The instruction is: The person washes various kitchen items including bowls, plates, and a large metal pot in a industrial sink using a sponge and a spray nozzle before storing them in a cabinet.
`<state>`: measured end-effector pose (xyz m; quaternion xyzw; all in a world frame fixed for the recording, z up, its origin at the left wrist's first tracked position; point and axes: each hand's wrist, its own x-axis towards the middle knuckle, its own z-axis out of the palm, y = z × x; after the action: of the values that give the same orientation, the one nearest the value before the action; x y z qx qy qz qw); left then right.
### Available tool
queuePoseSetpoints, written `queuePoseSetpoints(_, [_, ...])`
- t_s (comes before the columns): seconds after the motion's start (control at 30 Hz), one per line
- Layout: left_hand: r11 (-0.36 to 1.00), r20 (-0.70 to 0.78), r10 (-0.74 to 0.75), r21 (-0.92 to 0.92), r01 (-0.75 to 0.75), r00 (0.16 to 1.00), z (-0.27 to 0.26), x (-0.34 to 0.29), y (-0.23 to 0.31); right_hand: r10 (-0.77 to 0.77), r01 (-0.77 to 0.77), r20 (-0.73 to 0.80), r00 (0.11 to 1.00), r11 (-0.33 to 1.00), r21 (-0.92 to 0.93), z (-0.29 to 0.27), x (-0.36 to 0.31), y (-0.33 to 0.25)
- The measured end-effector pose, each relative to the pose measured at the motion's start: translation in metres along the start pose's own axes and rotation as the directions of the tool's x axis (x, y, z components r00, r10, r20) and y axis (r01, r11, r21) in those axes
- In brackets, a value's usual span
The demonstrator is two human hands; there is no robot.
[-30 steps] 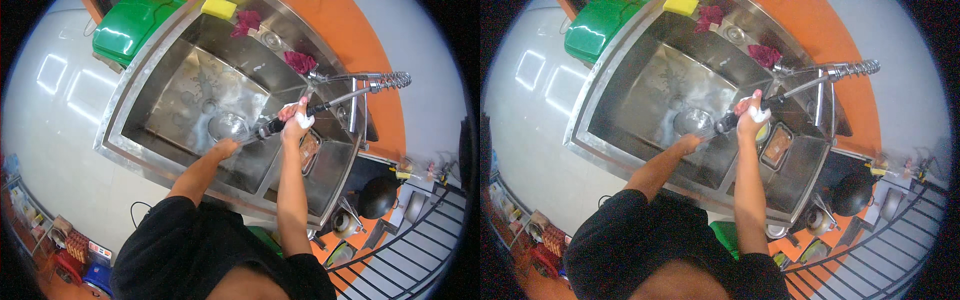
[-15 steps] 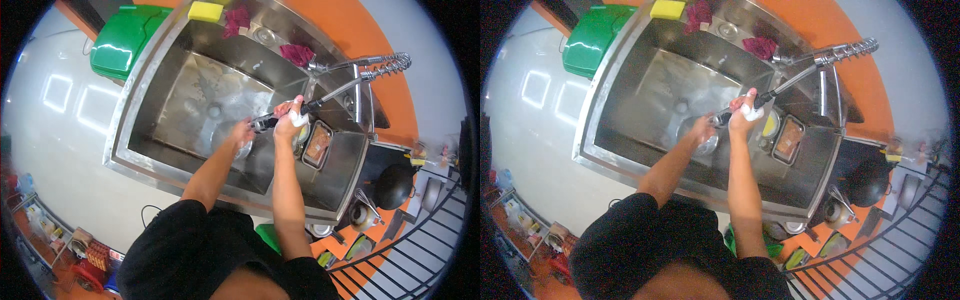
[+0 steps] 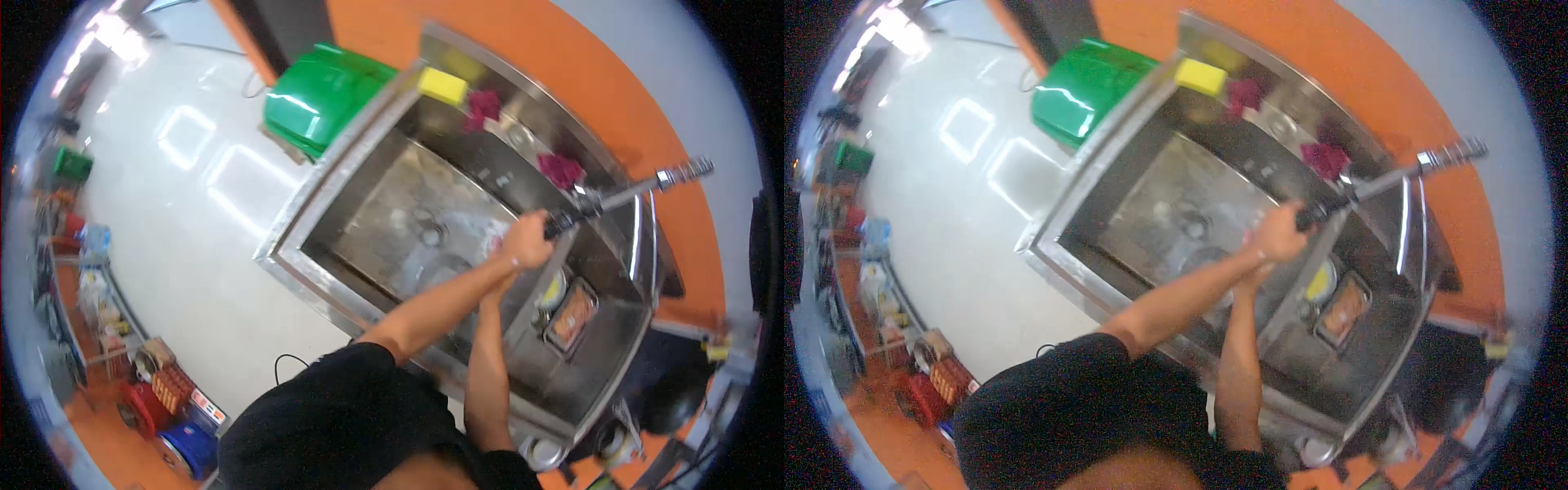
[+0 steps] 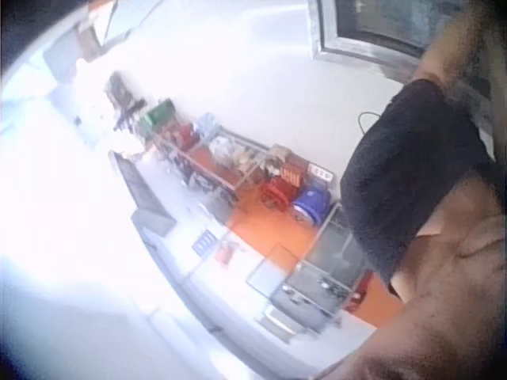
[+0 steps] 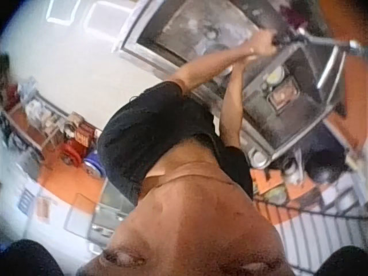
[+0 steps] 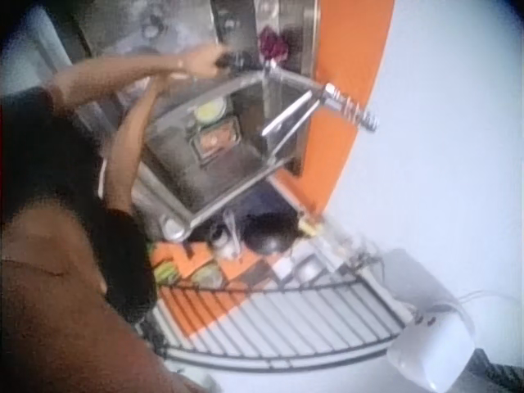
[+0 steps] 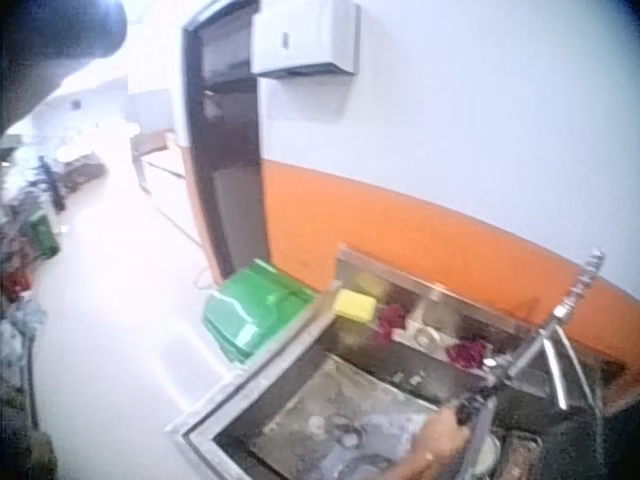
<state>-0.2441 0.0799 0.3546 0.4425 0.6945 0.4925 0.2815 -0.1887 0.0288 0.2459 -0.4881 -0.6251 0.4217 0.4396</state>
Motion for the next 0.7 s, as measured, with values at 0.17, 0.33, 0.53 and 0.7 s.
queuePoseSetpoints(0.17, [0.962,-0.062,-0.007,-0.272,-0.01,0.998,0.011,-0.023,0.05,0.757,-0.621,0.204,0.621,0.316,0.717,-0.018,-0.007,0.123])
queuePoseSetpoints(0.33, [0.955,0.063,-0.12,-0.266,0.133,0.991,-0.003,-0.05,0.03,0.874,-0.506,0.372,0.314,-0.178,0.844,-0.004,-0.001,0.155])
queuePoseSetpoints(0.53, [0.947,-0.06,0.04,-0.317,-0.057,0.997,0.013,-0.046,0.021,0.779,-0.821,0.469,0.415,0.1,0.562,-0.012,0.002,0.084])
queuePoseSetpoints(0.7, [0.972,-0.049,-0.014,-0.233,0.002,0.999,0.015,-0.048,-0.008,0.689,-0.896,0.587,0.426,0.232,0.378,-0.006,-0.008,0.077])
